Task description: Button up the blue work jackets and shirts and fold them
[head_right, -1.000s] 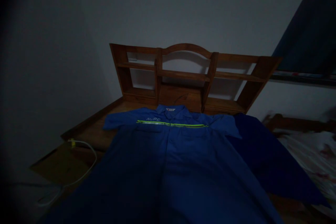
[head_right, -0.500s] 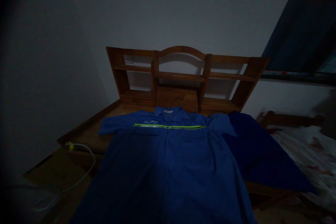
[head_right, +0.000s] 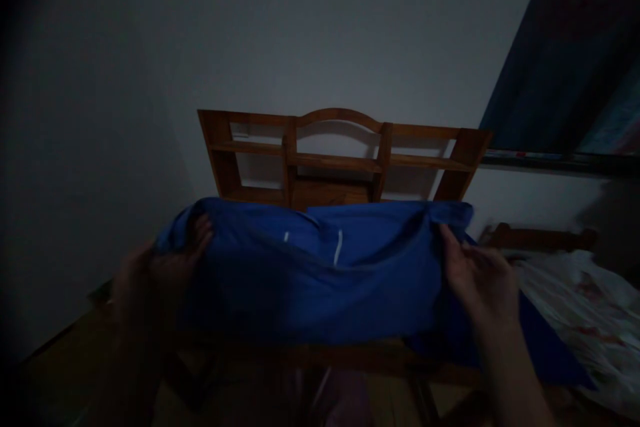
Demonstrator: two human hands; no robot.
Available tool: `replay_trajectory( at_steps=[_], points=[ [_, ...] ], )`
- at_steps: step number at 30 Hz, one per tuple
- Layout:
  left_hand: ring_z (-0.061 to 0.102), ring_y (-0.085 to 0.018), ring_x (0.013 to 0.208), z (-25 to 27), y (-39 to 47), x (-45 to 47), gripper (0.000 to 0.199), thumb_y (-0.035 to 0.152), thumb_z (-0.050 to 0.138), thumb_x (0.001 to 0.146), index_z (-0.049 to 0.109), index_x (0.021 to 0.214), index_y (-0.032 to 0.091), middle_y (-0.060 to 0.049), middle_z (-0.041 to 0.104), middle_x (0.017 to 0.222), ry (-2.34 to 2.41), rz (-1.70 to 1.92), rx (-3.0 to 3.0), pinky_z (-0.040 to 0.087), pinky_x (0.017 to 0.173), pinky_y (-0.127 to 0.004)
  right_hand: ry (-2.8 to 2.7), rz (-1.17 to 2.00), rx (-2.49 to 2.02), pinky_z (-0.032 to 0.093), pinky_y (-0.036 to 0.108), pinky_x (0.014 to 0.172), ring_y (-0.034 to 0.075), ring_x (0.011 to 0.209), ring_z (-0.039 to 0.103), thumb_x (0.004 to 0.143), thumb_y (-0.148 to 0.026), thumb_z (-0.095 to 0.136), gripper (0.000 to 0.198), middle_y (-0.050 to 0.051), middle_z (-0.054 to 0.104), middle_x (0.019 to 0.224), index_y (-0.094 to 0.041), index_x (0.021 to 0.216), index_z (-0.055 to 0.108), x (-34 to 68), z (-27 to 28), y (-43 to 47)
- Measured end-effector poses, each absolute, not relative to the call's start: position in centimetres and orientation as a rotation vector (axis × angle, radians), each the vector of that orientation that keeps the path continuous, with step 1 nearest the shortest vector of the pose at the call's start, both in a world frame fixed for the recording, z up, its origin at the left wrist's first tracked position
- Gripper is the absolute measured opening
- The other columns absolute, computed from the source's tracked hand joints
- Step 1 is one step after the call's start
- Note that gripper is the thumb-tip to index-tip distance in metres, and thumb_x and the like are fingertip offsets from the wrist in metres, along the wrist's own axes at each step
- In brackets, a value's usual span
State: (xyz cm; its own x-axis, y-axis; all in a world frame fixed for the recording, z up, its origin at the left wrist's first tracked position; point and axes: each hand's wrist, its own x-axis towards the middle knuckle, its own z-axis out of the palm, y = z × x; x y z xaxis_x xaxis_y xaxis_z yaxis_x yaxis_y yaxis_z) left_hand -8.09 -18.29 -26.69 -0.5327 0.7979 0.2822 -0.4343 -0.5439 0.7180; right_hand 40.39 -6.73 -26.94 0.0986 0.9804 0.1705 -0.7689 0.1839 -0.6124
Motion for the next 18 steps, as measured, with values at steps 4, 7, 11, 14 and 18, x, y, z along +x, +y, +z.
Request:
replay_trajectory(
  at_steps=[4, 7, 11, 14, 18],
  points=[
    [0.06, -0.023, 0.103, -26.7, -7.3, -11.8, 0.036, 0.027, 0.047, 0.081, 0.057, 0.108, 0.003, -0.019, 0.063, 0.108, 0.802, 1.875, 0.776, 0.051, 0.088, -0.031, -0.834, 1.515, -0.31, 0.045, 0.036, 0.097, 0.024, 0.119, 0.048, 0.072, -0.017, 0.047, 0.011, 0.018, 0.055, 0.119, -0.014, 0.074, 0.058, 36.1, -25.6, 1.7],
    [0.066, -0.023, 0.088, -30.5, -1.0, -14.4, 0.038, 0.022, 0.045, 0.082, 0.052, 0.111, -0.001, -0.024, 0.063, 0.101, 1.078, 1.558, 0.572, 0.056, 0.074, -0.03, -1.038, 1.519, -0.646, 0.042, 0.039, 0.098, 0.022, 0.111, 0.054, 0.072, -0.023, 0.046, 0.013, 0.015, 0.063, 0.107, -0.018, 0.061, 0.051, 33.9, -28.4, 6.5],
    [0.065, -0.024, 0.088, -35.2, 2.9, -16.4, 0.045, 0.022, 0.039, 0.085, 0.042, 0.119, -0.007, -0.027, 0.06, 0.106, 1.17, 1.395, 0.486, 0.054, 0.073, -0.029, -1.218, 1.451, -0.928, 0.045, 0.041, 0.093, 0.021, 0.104, 0.058, 0.079, -0.028, 0.039, 0.02, 0.014, 0.065, 0.102, -0.019, 0.064, 0.047, 32.6, -32.5, 10.3],
    [0.063, -0.023, 0.094, -35.4, 4.0, -16.9, 0.046, 0.027, 0.035, 0.088, 0.046, 0.116, -0.008, -0.027, 0.057, 0.111, 1.199, 1.372, 0.576, 0.052, 0.078, -0.028, -1.271, 1.399, -0.982, 0.047, 0.04, 0.09, 0.02, 0.105, 0.058, 0.081, -0.029, 0.036, 0.02, 0.013, 0.062, 0.11, -0.018, 0.072, 0.049, 31.9, -33.3, 11.9],
    [0.055, -0.029, 0.107, -33.6, 3.1, -17.4, 0.049, 0.045, 0.04, 0.085, 0.055, 0.109, 0.006, -0.021, 0.058, 0.114, 1.611, 1.337, 0.92, 0.049, 0.084, -0.035, -1.385, 1.213, -1.159, 0.046, 0.043, 0.089, 0.023, 0.105, 0.058, 0.079, -0.034, 0.046, 0.026, 0.012, 0.06, 0.115, -0.018, 0.099, 0.053, 31.9, -33.1, 12.5]
  ],
)
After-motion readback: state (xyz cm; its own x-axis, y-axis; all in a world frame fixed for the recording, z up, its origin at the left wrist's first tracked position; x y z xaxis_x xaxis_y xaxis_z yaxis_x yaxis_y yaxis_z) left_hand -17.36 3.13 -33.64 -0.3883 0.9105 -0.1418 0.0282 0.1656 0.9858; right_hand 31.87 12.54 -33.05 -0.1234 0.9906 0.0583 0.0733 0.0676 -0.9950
